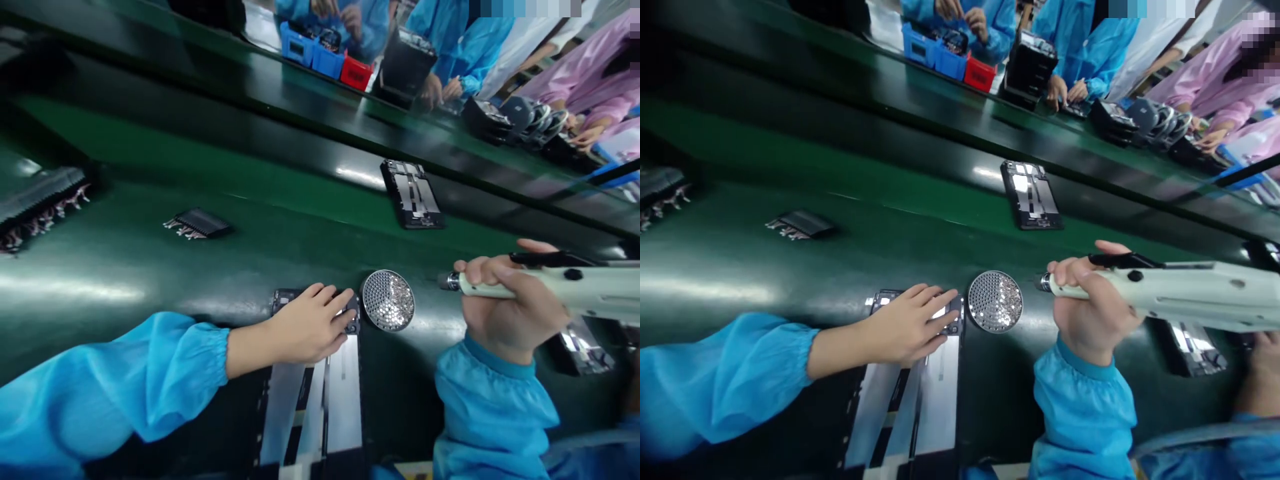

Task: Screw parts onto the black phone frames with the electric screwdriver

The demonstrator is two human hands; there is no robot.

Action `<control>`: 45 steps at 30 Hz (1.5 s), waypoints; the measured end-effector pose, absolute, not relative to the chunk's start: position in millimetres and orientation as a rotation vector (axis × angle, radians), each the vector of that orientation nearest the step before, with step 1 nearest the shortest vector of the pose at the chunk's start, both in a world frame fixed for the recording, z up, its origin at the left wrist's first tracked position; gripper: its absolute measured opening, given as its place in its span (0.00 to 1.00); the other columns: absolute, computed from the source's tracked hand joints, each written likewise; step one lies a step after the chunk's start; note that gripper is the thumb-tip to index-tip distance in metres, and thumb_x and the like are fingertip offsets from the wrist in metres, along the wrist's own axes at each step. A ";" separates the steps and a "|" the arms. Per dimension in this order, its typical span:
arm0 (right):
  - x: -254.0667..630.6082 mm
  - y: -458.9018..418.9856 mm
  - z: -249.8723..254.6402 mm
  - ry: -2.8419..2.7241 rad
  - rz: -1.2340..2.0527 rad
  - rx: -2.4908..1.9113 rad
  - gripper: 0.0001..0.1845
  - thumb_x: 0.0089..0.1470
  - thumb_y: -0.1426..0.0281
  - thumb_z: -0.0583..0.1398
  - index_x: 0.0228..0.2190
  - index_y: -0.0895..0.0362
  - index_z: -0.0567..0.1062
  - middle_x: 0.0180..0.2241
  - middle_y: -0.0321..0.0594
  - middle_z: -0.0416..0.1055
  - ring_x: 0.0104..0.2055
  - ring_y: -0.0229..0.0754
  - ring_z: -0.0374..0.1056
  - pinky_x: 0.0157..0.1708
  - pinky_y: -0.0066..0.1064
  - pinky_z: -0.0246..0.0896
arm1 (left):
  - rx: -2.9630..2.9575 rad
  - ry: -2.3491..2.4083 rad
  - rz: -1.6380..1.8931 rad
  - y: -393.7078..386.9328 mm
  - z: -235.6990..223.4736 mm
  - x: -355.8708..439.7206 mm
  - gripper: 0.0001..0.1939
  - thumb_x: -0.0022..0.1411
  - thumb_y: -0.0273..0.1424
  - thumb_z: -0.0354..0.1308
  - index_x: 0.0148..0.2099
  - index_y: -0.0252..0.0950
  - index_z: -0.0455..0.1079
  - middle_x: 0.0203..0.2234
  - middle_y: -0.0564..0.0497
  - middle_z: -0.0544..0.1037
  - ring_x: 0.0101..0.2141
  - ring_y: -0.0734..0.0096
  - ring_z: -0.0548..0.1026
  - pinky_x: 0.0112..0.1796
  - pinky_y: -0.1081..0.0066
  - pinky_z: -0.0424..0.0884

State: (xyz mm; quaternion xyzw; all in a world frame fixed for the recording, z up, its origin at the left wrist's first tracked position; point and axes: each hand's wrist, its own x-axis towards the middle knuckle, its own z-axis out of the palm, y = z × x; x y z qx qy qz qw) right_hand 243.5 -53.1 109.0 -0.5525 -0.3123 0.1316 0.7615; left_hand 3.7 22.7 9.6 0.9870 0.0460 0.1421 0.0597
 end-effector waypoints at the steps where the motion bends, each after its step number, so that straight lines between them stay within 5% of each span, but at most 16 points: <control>1: 246.5 -54.2 109.4 -0.671 0.284 -1.197 0.18 0.39 0.76 0.60 0.36 0.53 0.72 0.15 0.27 0.61 0.19 0.38 0.59 0.29 0.36 0.64 | 3.008 0.110 0.406 23.4 11.1 4.3 0.19 0.71 0.36 0.51 0.55 0.31 0.73 0.57 0.35 0.72 0.49 0.48 0.75 0.45 0.52 0.73; 9: 262.2 -58.8 116.1 -0.615 0.167 -1.114 0.17 0.33 0.76 0.60 0.32 0.55 0.72 0.13 0.27 0.60 0.17 0.38 0.57 0.25 0.36 0.61 | 3.058 0.083 0.324 24.0 17.2 3.0 0.17 0.71 0.34 0.52 0.53 0.28 0.74 0.55 0.35 0.74 0.52 0.47 0.75 0.49 0.51 0.75; 17: 282.1 -43.6 96.6 -0.673 0.128 -1.088 0.17 0.39 0.76 0.65 0.35 0.59 0.74 0.16 0.29 0.65 0.18 0.40 0.64 0.24 0.36 0.63 | 3.008 0.146 0.281 22.8 20.7 3.0 0.18 0.70 0.33 0.53 0.57 0.29 0.70 0.57 0.29 0.69 0.54 0.45 0.74 0.51 0.49 0.75; 23: 310.0 -35.8 77.1 -0.704 0.231 -1.080 0.19 0.40 0.72 0.65 0.39 0.60 0.74 0.20 0.33 0.69 0.20 0.38 0.65 0.24 0.34 0.61 | 2.943 0.092 0.407 24.8 23.5 -2.3 0.15 0.69 0.30 0.54 0.53 0.25 0.72 0.52 0.32 0.73 0.54 0.48 0.74 0.53 0.50 0.76; 30: 333.7 -34.1 70.6 -0.646 0.275 -1.139 0.15 0.42 0.80 0.64 0.36 0.60 0.74 0.30 0.34 0.71 0.24 0.35 0.68 0.26 0.32 0.63 | 2.908 0.150 0.434 23.7 25.6 -12.2 0.15 0.67 0.27 0.56 0.54 0.28 0.71 0.51 0.33 0.75 0.57 0.46 0.72 0.54 0.49 0.75; 38: 354.2 -37.1 66.0 -0.626 0.129 -1.179 0.12 0.48 0.83 0.64 0.36 0.61 0.77 0.33 0.33 0.71 0.28 0.34 0.70 0.33 0.33 0.64 | 3.026 0.198 0.233 18.1 30.0 -4.7 0.20 0.68 0.35 0.57 0.58 0.30 0.69 0.56 0.28 0.69 0.54 0.40 0.71 0.46 0.43 0.77; 45: 355.7 -43.3 73.7 -0.618 0.124 -1.178 0.12 0.52 0.84 0.59 0.32 0.56 0.78 0.36 0.32 0.72 0.29 0.34 0.70 0.34 0.35 0.65 | 2.962 0.204 0.185 14.7 36.0 -9.6 0.21 0.67 0.35 0.58 0.59 0.32 0.69 0.58 0.29 0.66 0.60 0.37 0.66 0.50 0.39 0.74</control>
